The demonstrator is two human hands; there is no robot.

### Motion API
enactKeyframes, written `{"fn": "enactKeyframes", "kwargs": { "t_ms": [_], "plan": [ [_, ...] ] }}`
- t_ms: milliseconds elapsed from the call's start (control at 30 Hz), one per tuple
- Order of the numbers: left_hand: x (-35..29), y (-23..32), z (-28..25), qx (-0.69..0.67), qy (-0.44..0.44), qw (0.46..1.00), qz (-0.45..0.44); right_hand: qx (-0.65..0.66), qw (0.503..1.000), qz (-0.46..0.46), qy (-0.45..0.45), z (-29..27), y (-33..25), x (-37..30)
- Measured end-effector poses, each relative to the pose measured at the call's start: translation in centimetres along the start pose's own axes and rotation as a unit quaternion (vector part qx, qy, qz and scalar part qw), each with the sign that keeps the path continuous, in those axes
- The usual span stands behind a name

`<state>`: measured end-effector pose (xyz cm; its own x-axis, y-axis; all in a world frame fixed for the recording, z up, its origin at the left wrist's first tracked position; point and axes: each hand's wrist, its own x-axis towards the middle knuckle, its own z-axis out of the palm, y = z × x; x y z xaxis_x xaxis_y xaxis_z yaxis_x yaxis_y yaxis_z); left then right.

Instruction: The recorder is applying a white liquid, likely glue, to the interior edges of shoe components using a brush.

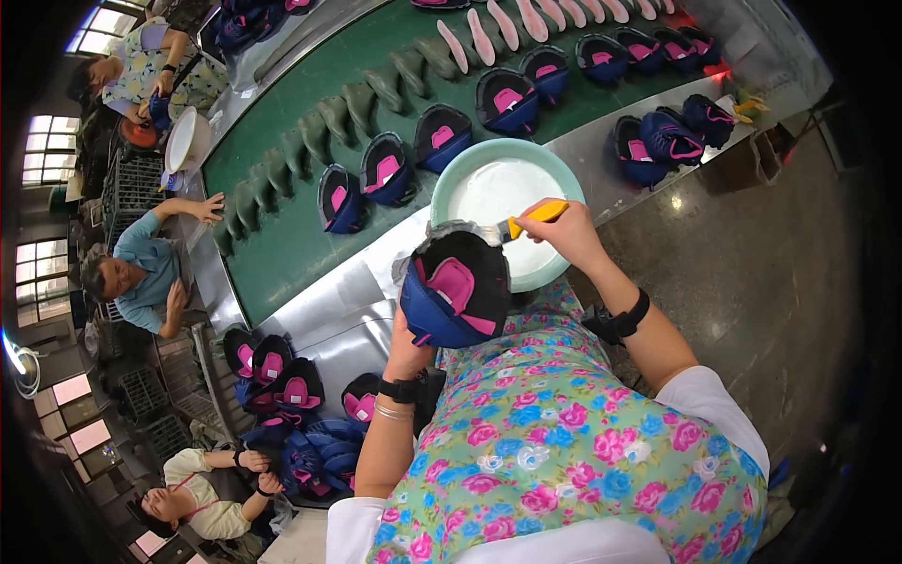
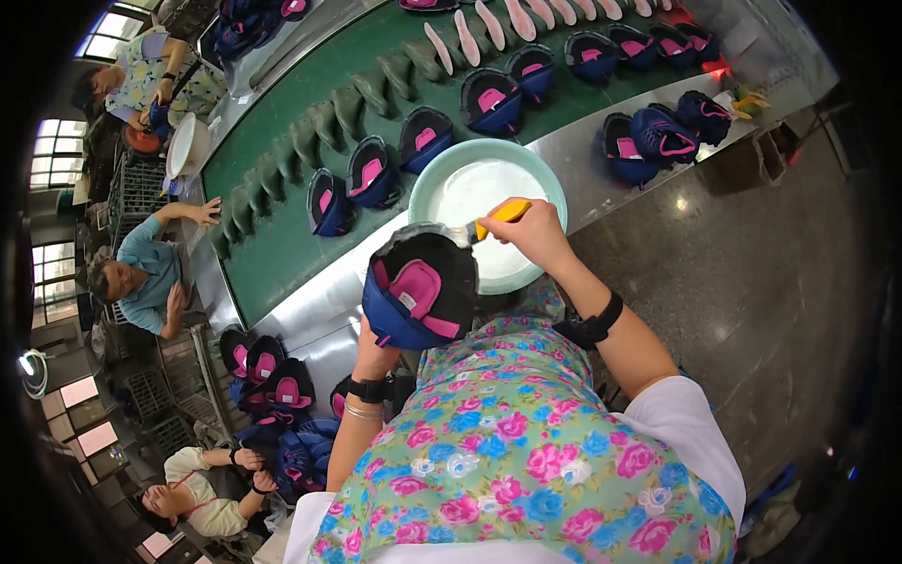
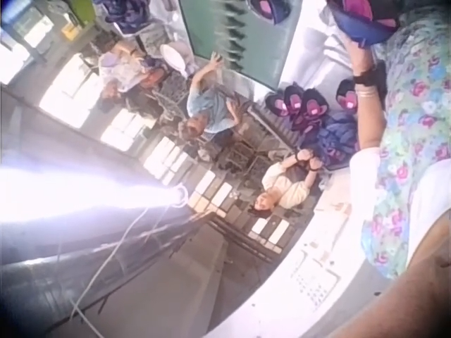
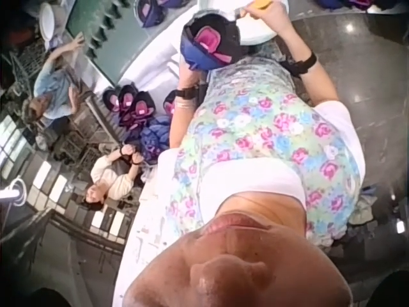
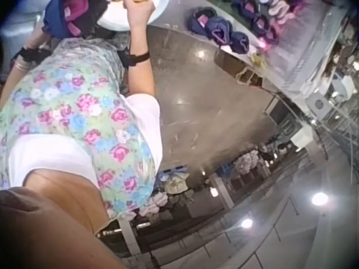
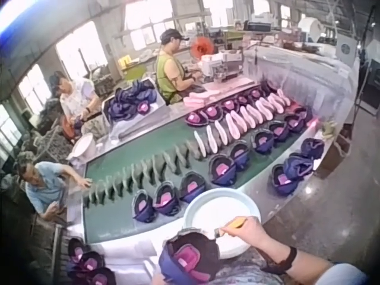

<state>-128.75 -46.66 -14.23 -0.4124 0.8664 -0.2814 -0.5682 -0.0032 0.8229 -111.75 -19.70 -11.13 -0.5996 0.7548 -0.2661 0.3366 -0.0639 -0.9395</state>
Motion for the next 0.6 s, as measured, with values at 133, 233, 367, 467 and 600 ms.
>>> {"fn": "enactKeyframes", "kwargs": {
  "t_ms": [133, 233, 367, 467, 600],
  "plan": [
    [1.0, 0.5, -0.1, 0.050, 0.054, 0.995, 0.064, -0.025, 0.999, 0.013, -0.019, 1.4, -1.4, -2.4],
    [1.2, 0.5, -0.8, 0.028, 0.057, 0.993, 0.101, 0.034, 0.998, -0.011, -0.052, 1.7, -3.9, -4.3],
    [0.8, 0.2, -2.2, 0.000, 0.090, 0.990, 0.105, 0.104, 0.985, -0.001, -0.134, 1.4, -6.0, -5.9],
    [0.5, 0.0, -2.8, 0.015, 0.110, 0.987, 0.113, 0.043, 0.987, -0.036, -0.151, 1.6, -5.8, -4.6],
    [-0.2, 0.7, -3.1, -0.171, 0.111, 0.975, 0.089, -0.022, 0.990, -0.065, -0.119, 1.3, -5.5, -1.0]
  ]
}}
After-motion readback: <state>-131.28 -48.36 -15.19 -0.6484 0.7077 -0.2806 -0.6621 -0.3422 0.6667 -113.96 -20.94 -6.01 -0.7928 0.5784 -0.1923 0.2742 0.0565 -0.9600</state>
